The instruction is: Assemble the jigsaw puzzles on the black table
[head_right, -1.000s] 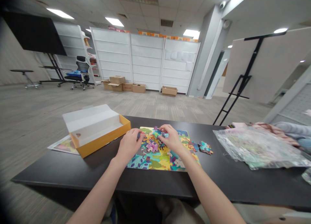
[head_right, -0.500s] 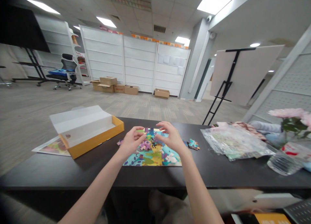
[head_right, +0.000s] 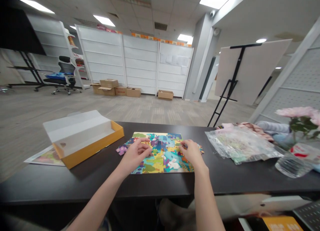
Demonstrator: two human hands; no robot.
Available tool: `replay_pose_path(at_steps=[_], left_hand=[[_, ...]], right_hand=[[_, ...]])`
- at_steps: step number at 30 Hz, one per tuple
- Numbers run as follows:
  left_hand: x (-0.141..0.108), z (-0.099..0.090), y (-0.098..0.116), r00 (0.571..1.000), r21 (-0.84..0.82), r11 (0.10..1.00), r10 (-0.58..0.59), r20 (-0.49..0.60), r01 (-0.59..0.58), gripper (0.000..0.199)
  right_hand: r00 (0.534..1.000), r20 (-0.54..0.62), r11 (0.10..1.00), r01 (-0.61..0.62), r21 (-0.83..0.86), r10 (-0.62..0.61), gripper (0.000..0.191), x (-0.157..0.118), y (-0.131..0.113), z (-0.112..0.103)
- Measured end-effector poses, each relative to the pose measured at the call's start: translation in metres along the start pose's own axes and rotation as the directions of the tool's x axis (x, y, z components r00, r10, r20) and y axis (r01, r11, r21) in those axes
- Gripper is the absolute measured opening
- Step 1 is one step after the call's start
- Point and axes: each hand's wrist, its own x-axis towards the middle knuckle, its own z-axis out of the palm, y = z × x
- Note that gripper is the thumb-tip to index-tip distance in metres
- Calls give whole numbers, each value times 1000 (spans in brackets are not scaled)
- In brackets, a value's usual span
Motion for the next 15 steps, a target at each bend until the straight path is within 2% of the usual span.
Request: replay_pose_path(at_steps=[5, 10, 12, 14, 15], left_hand=[[4, 6, -1, 1000, -5, 1000, -6, 0, 6, 36], [7, 21, 0, 1000, 15, 1000, 14, 16, -14, 32], [6, 28, 1, 1000, 14, 1000, 17, 23, -17, 31], [5, 35, 2, 999, 16, 999, 27, 28, -27, 28], [4, 38, 2, 999, 21, 999, 32, 31, -33, 27]], right_hand=[[997, 56, 998, -45, -43, 48, 19, -1, 7, -4], [991, -18, 991, -132, -22, 132, 19, -7, 16, -13], [982, -101, 985, -154, 84, 162, 18, -7, 12, -18], [972, -160, 949, -120, 293, 172, 23, -7, 2, -24], [976, -152, 905, -81, 417, 158, 28, -7, -6, -28]])
